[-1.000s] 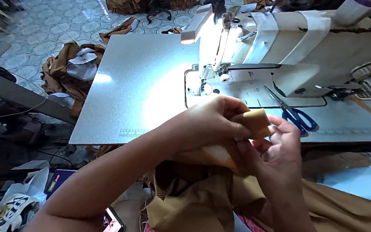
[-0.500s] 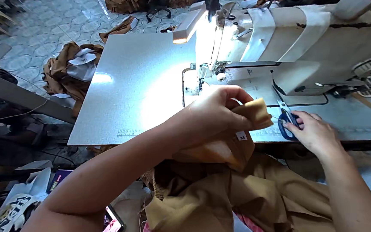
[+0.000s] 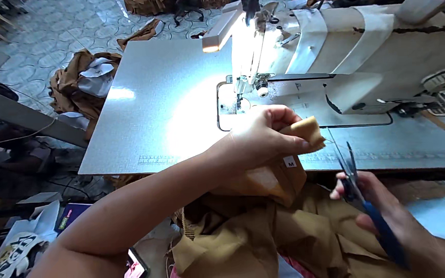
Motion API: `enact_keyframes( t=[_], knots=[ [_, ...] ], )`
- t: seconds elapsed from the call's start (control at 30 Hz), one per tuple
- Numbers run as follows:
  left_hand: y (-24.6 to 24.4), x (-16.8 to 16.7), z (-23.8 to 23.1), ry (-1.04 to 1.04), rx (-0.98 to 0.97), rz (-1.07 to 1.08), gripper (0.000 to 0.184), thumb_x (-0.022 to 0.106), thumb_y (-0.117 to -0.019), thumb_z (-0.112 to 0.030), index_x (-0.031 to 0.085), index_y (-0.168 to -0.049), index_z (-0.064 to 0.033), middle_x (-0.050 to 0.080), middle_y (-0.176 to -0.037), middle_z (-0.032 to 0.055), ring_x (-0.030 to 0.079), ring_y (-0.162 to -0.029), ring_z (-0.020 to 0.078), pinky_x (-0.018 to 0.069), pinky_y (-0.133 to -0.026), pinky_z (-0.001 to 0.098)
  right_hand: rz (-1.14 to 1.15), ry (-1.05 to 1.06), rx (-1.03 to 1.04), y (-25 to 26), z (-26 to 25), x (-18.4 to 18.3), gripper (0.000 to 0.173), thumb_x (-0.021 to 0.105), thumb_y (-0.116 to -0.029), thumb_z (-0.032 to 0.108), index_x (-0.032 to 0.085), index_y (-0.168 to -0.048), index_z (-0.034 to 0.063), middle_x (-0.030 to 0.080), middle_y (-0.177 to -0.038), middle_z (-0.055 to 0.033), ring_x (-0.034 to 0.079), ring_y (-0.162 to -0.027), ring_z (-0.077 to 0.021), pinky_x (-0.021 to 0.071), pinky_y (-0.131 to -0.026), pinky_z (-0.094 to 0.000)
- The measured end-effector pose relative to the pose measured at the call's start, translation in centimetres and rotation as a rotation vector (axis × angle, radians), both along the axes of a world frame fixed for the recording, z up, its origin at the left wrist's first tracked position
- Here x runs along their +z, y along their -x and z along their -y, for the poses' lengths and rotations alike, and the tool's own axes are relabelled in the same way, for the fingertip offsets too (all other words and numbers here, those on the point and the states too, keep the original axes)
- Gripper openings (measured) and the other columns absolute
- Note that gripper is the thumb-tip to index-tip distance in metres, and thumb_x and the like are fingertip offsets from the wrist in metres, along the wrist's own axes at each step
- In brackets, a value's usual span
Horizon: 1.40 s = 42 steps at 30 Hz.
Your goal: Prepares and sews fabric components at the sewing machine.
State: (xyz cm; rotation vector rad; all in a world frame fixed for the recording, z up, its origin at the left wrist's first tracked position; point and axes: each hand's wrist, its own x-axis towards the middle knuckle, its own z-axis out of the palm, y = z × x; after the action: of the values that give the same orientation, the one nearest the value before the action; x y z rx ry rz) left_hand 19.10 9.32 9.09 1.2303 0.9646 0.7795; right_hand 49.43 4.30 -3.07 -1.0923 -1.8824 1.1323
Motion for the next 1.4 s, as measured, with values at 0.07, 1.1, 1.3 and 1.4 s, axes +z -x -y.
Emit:
enact_keyframes(
  t=[0.07, 1.1, 1.3, 1.4],
  knots=[
    [-0.3, -0.3, 0.1, -0.012, 0.018, -0.021, 0.024, 0.071, -0.0878, 0.007, 0.058, -0.105, -0.0025, 0.070, -0.081, 0.0056, 0.067, -0.069, 0.0068, 0.0562, -0.064, 0.0206, 0.049, -0.090, 0.058, 1.0, 1.0, 0.6, 0.070, 0.068, -0.0818, 0.071, 0.054, -0.133, 0.0248, 0.064, -0.104, 0.0143, 0.062, -0.098, 0.0071, 0.0528, -0.084, -0.0125],
    [-2.4, -2.1, 6.6, -0.134, -0.795, -0.164, 0.019, 0.072, -0.0875, 0.004, 0.068, -0.106, 0.0079, 0.067, -0.083, 0.0140, 0.062, -0.071, 0.0163, 0.0513, -0.065, 0.0314, 0.624, -0.187, -0.470, 2.5, 0.6, -0.7, 0.046, 0.071, -0.0938, 0.021, 0.063, -0.127, -0.0094, 0.067, -0.104, -0.0355, 0.067, -0.088, -0.0541, 0.0497, -0.076, -0.0713],
    [0.3, -0.9, 7.1, -0.400, -0.604, -0.167, 0.010, 0.069, -0.0891, 0.003, 0.069, -0.098, 0.0064, 0.068, -0.083, 0.0134, 0.064, -0.075, 0.0149, 0.0507, -0.067, 0.0287, 0.913, -0.126, -0.472, 1.0, -9.3, -0.5, 0.046, 0.064, -0.1004, 0.009, 0.054, -0.143, -0.0061, 0.052, -0.132, -0.0434, 0.049, -0.121, -0.0673, 0.0372, -0.093, -0.0822],
    [2.1, -1.1, 5.9, -0.491, -0.240, -0.264, 0.005, 0.061, -0.0949, 0.001, 0.066, -0.095, 0.0025, 0.066, -0.081, 0.0061, 0.062, -0.074, 0.0063, 0.0512, -0.066, 0.0223, 0.720, -0.238, -0.367, 4.4, -8.4, 2.4, 0.035, 0.056, -0.1044, 0.011, 0.062, -0.132, -0.0093, 0.058, -0.128, -0.0387, 0.053, -0.121, -0.0594, 0.0399, -0.096, -0.0762]
  ],
)
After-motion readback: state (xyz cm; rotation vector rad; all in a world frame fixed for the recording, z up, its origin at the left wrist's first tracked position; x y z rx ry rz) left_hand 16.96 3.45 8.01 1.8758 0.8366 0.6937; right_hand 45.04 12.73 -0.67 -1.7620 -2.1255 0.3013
